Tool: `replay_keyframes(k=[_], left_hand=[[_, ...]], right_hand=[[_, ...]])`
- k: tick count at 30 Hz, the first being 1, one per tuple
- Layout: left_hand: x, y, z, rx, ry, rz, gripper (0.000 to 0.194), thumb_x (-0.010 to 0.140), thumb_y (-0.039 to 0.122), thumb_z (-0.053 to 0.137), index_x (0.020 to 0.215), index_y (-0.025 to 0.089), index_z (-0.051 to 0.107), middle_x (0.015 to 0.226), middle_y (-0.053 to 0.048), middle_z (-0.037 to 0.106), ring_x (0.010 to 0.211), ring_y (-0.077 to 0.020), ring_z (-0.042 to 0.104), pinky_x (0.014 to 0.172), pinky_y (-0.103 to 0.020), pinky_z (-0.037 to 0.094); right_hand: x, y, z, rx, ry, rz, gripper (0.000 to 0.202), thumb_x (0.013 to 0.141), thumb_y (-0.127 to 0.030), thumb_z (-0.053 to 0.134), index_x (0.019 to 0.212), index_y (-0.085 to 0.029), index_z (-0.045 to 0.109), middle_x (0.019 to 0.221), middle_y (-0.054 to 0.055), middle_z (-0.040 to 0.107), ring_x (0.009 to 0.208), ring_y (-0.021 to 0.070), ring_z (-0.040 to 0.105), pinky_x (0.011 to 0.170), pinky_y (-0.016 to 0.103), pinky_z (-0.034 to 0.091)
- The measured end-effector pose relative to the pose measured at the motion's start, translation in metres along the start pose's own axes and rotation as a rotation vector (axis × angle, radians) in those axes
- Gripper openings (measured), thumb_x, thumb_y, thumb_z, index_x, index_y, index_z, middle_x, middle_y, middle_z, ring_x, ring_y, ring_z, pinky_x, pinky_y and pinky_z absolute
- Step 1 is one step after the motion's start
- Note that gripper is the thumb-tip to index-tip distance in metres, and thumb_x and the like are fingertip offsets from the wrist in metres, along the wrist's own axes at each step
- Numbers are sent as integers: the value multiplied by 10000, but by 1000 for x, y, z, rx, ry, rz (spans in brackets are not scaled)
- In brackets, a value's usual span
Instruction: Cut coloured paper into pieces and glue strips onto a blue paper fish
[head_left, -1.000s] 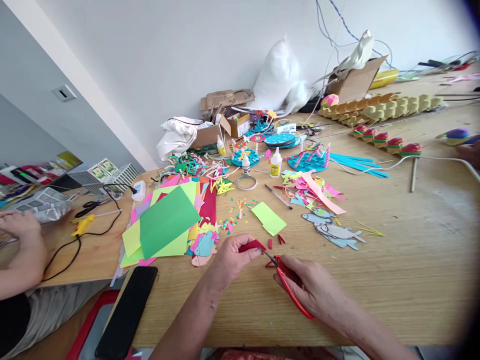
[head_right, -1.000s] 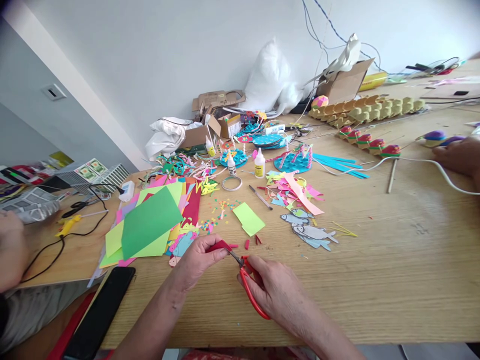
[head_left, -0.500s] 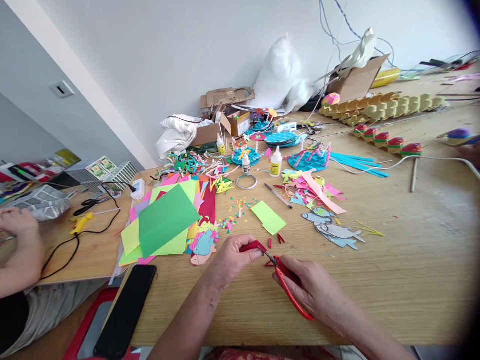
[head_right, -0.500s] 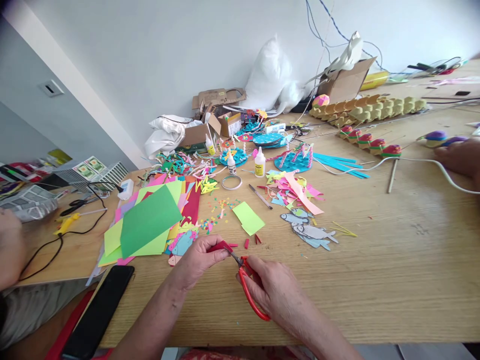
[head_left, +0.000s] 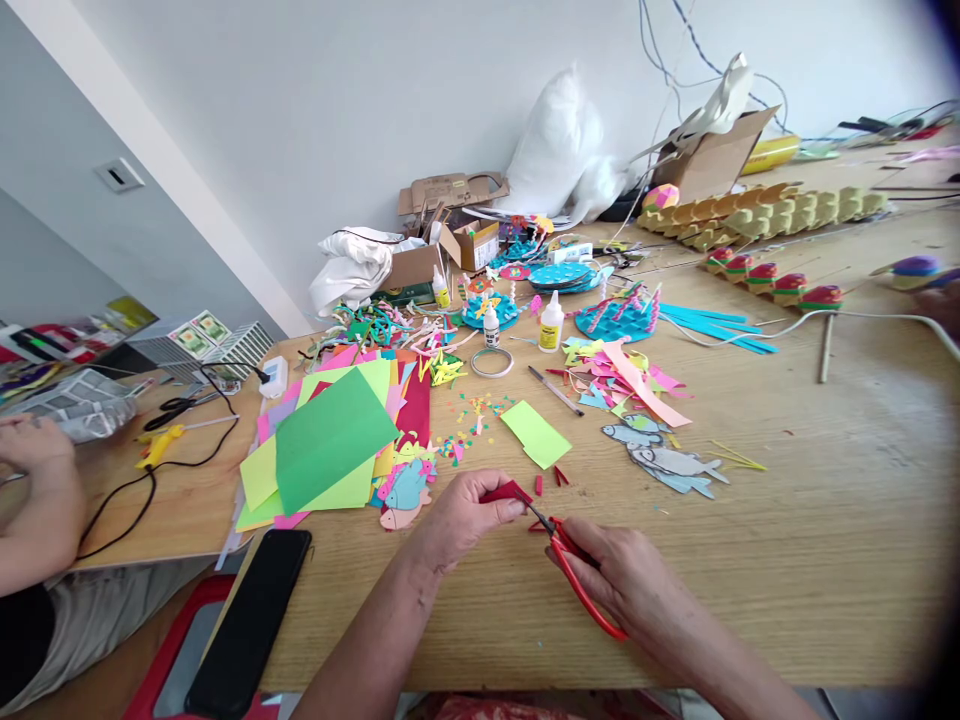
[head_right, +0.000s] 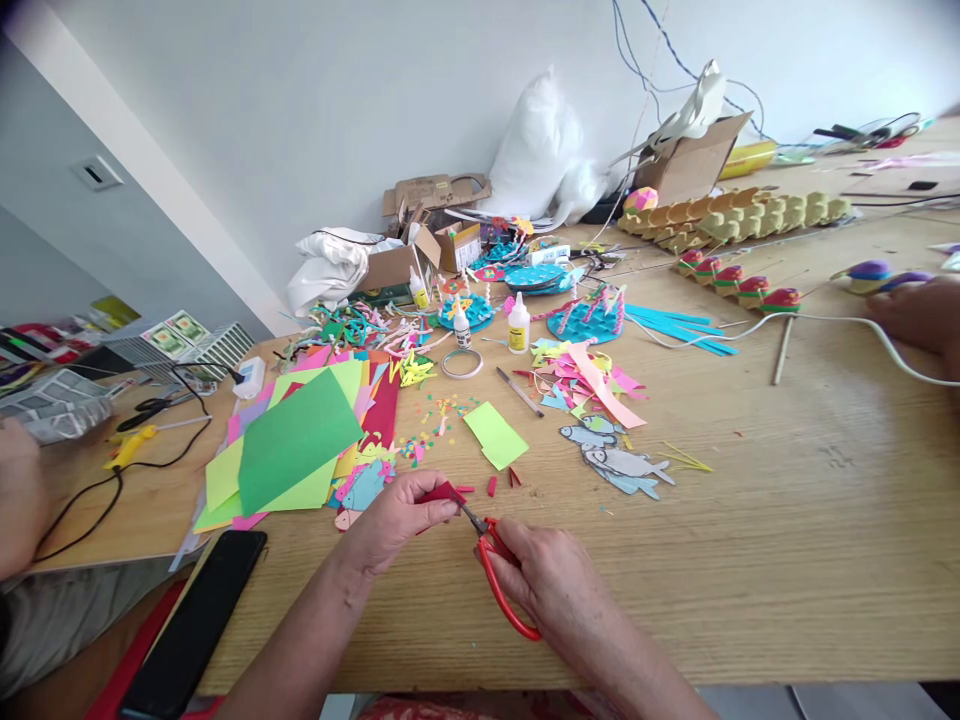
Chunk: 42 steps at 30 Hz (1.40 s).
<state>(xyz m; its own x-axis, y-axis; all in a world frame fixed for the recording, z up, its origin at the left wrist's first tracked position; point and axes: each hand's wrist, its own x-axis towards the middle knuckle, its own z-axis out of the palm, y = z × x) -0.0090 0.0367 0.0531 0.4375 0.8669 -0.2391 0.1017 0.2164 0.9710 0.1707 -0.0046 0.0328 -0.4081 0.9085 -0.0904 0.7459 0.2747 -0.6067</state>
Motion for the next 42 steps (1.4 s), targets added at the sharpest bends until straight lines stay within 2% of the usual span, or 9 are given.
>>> replay_keyframes(k=[6, 19, 26, 42], left_hand=[[0, -2, -3, 36, 16, 21, 260, 738, 356, 534, 800, 115, 610, 672, 2, 499, 627, -97, 391, 596, -205, 295], [0, 0, 6, 43, 16, 4, 261, 711, 368, 566, 739, 116, 628, 630, 8, 507, 589, -90, 397, 574, -198, 296], [1, -6, 5, -45, 5, -8, 245, 705, 355, 582, 707, 113, 617, 609, 10, 508, 554, -75, 379, 545, -187, 282], [7, -19, 6, -94, -66, -53, 212, 712, 300, 576, 732, 93, 614, 617, 4, 505, 549, -68, 365, 538, -187, 259]], right_hand=[[2, -1, 1, 26, 9, 7, 332, 860, -362, 271, 638, -206, 464, 575, 47, 596, 495, 151, 529, 483, 235, 319], [1, -1, 4, 26, 13, 6, 311, 865, -342, 268, 653, -205, 450, 566, 33, 573, 489, 145, 505, 479, 237, 305], [2, 0, 6, 27, 7, 21, 332, 865, -351, 261, 629, -204, 444, 546, 37, 567, 473, 147, 499, 474, 241, 296], [1, 1, 6, 103, 5, 17, 345, 868, -322, 248, 627, -196, 461, 573, 34, 576, 491, 133, 487, 497, 234, 321]])
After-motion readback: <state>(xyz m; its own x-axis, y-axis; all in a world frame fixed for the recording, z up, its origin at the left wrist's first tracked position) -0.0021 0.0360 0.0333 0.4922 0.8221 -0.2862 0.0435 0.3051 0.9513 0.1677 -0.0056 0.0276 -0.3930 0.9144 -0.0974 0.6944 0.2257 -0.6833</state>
